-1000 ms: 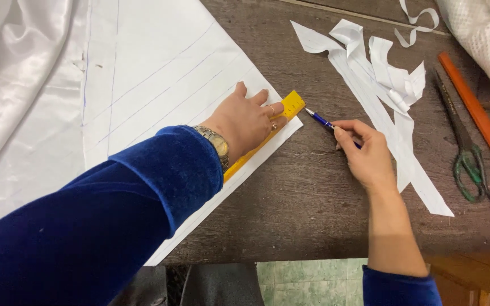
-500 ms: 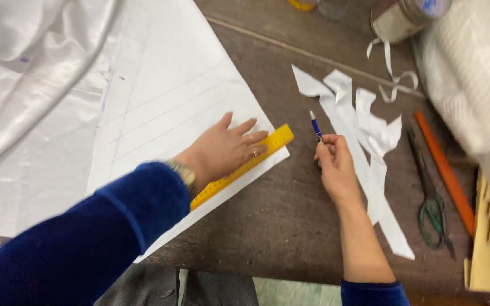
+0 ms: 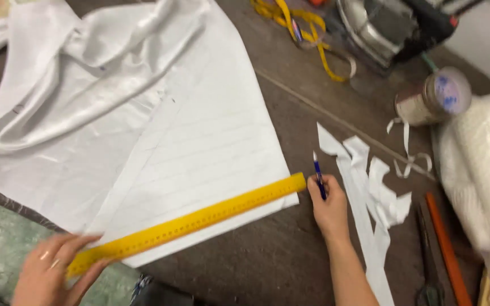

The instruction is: The person marks straight lines on a large white fabric using a yellow ruler and a blue pen, then cuts along the marked lines with scissors. The fabric is laid flat on a wooden table, and the person adjusts the ruler repeatedly to draw multiple parallel lines before cutting.

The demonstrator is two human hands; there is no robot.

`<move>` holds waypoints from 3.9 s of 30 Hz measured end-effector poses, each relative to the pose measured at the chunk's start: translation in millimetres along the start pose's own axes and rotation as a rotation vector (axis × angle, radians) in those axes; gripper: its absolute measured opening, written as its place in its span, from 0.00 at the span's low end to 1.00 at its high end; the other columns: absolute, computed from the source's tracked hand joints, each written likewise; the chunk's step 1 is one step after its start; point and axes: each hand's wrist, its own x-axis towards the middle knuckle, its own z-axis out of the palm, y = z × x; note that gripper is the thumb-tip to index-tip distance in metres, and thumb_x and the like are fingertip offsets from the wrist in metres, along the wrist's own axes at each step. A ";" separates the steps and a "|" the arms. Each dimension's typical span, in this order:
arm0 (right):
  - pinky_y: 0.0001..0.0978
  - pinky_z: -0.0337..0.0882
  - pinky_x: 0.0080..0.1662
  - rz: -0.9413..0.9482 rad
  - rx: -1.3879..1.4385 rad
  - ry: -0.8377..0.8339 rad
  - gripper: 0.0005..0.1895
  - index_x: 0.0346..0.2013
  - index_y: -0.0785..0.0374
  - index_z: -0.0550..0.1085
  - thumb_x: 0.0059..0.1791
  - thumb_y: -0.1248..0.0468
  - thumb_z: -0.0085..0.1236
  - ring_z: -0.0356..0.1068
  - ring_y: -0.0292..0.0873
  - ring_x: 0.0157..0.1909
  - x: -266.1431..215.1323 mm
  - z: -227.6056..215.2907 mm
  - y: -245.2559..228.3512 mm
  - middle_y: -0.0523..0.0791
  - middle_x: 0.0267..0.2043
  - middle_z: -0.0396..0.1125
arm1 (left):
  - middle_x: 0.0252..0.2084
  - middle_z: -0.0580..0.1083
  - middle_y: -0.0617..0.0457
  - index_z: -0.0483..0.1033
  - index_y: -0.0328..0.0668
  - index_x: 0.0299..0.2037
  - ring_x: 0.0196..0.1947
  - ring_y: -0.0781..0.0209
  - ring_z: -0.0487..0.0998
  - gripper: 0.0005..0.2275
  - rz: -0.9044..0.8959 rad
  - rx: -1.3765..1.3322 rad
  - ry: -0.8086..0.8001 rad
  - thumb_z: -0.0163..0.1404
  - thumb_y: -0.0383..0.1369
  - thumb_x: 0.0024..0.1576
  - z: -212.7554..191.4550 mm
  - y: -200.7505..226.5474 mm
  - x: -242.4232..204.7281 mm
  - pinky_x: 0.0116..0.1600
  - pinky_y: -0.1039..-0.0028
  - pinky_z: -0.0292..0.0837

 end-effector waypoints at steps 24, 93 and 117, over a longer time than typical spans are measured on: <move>0.42 0.66 0.36 -0.301 -0.359 0.214 0.13 0.36 0.54 0.73 0.48 0.50 0.54 0.71 0.47 0.33 18.5 15.7 47.8 0.41 0.30 0.72 | 0.54 0.67 0.56 0.69 0.60 0.55 0.49 0.49 0.71 0.27 -0.272 0.210 -0.091 0.55 0.50 0.43 -18.4 32.5 -28.8 0.51 0.57 0.70; 0.23 0.46 0.28 -0.001 -0.094 -0.100 0.08 0.34 0.56 0.75 0.46 0.57 0.61 0.46 0.32 0.23 41.2 8.1 -3.8 0.36 0.21 0.53 | 0.44 0.66 0.53 0.72 0.54 0.48 0.47 0.56 0.68 0.24 -0.208 -0.188 -0.128 0.57 0.52 0.44 -6.6 -20.7 9.9 0.52 0.60 0.59; 0.18 0.47 0.26 0.069 0.074 -0.132 0.08 0.36 0.58 0.73 0.47 0.60 0.61 0.46 0.29 0.21 48.8 5.2 -3.4 0.36 0.21 0.54 | 0.41 0.65 0.55 0.71 0.56 0.46 0.46 0.59 0.67 0.22 -0.229 -0.206 -0.158 0.59 0.50 0.43 -16.4 -17.7 26.8 0.53 0.61 0.57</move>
